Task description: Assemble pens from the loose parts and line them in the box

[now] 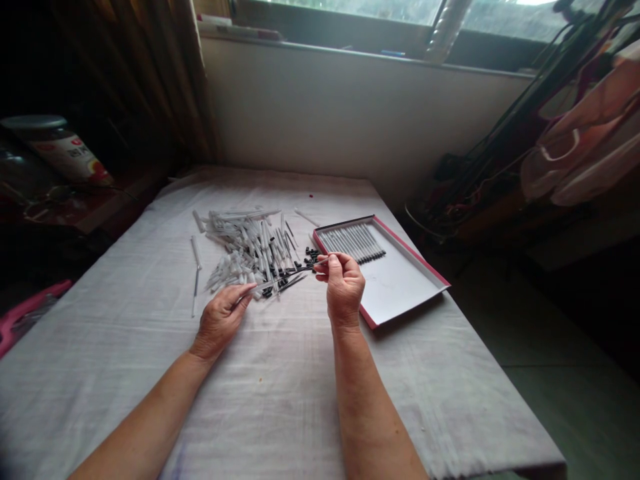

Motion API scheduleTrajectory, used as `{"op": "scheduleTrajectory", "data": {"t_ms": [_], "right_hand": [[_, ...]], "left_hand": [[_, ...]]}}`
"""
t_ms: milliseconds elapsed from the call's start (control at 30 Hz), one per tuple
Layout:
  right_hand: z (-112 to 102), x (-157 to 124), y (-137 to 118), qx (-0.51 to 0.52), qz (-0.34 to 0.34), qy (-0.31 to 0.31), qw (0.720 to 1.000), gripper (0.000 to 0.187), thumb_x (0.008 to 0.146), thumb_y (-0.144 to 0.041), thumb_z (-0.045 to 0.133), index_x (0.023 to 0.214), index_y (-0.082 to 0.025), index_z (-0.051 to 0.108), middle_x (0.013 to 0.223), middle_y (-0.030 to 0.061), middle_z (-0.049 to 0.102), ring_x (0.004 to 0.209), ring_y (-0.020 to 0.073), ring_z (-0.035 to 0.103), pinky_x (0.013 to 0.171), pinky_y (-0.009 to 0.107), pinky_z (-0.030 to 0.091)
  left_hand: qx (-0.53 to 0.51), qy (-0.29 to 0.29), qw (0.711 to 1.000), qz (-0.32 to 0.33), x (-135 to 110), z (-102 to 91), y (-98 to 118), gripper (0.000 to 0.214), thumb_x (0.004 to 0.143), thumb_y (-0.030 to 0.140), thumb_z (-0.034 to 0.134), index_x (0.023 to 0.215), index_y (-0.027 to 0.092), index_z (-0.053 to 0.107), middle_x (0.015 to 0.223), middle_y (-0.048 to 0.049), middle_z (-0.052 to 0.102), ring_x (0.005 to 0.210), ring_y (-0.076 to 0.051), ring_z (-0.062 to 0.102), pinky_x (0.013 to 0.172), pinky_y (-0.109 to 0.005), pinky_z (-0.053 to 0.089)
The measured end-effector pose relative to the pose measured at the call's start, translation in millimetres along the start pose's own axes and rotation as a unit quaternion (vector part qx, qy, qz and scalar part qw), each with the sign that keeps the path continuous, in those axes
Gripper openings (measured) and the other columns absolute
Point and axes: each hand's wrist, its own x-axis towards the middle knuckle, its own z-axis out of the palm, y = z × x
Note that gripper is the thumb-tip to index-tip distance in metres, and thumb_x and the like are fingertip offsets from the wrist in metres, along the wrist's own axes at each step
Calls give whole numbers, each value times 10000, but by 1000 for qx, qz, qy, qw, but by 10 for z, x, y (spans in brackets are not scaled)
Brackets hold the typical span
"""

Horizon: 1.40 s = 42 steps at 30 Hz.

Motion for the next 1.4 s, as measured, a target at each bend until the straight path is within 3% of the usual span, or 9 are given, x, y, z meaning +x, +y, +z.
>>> {"op": "scheduleTrajectory", "data": {"t_ms": [167, 300, 467, 567, 667, 800, 1000, 1233, 1400], "right_hand": [[29, -45, 17, -1, 9, -21, 1000, 260, 776, -408, 642, 857, -164, 601, 774, 49, 742, 570, 132, 682, 467, 202, 507], [109, -185, 99, -33, 29, -100, 994, 283, 760, -434, 658, 839, -162, 663, 783, 52, 741, 607, 141, 684, 511, 226, 525], [145, -287, 248, -149, 43, -300, 941, 313, 776, -415, 629, 939, -171, 738, 833, 64, 755, 646, 164, 684, 549, 260, 536], [97, -191, 283, -276, -29, -288, 917, 307, 847, -325, 546, 1068, -201, 719, 948, 62, 754, 758, 171, 695, 709, 300, 551], [70, -60, 264, -447, -109, -265, 848, 242, 854, -236, 546, 988, -234, 747, 1013, 48, 737, 897, 185, 679, 826, 293, 507], [159, -1, 213, -570, -136, -331, 740, 219, 868, -289, 568, 980, -284, 757, 1019, 20, 721, 880, 183, 674, 755, 255, 483], [359, -3, 149, -655, -136, -359, 651, 251, 851, -322, 571, 1039, -313, 738, 1032, 50, 723, 878, 212, 677, 715, 277, 471], [417, 57, 171, -666, -119, -370, 636, 242, 839, -257, 559, 1012, -286, 727, 1021, 60, 740, 914, 232, 678, 745, 299, 474], [357, 74, 237, -609, -109, -390, 682, 257, 844, -211, 566, 1054, -254, 710, 1084, 72, 717, 950, 216, 665, 832, 296, 473]], "left_hand": [[-2, 4, 1000, 5, -6, 2, 29, 248, 908, 322, 542, 1072, 254, 714, 982, -65, 738, 911, -199, 671, 857, -329, 524], [-7, -19, 1000, 23, -13, 0, 63, 266, 920, 331, 524, 1091, 234, 704, 969, -72, 742, 905, -200, 673, 866, -335, 516], [-14, -7, 1000, -3, -12, 2, 96, 255, 909, 332, 540, 1092, 231, 686, 990, -66, 743, 911, -203, 680, 869, -331, 516], [-21, 18, 999, -32, -6, 0, 106, 229, 898, 348, 549, 1045, 228, 678, 968, -55, 743, 892, -200, 686, 853, -316, 523], [-24, 19, 999, -38, -1, -4, 109, 214, 897, 354, 549, 1021, 231, 673, 954, -53, 739, 886, -197, 683, 853, -310, 520], [-17, 10, 1000, -19, 2, -8, 104, 205, 907, 318, 535, 1024, 222, 673, 953, -60, 730, 899, -194, 673, 852, -311, 513], [-13, 4, 1000, -16, 2, -6, 96, 202, 906, 289, 535, 1034, 215, 673, 958, -61, 722, 897, -188, 671, 848, -308, 511], [-13, -5, 1000, -10, 2, -2, 92, 205, 909, 288, 533, 1038, 215, 674, 948, -58, 720, 892, -187, 669, 843, -303, 513], [0, -10, 1000, 5, -9, 5, 76, 204, 915, 278, 530, 1046, 205, 669, 957, -57, 720, 889, -182, 671, 834, -300, 518]]}}
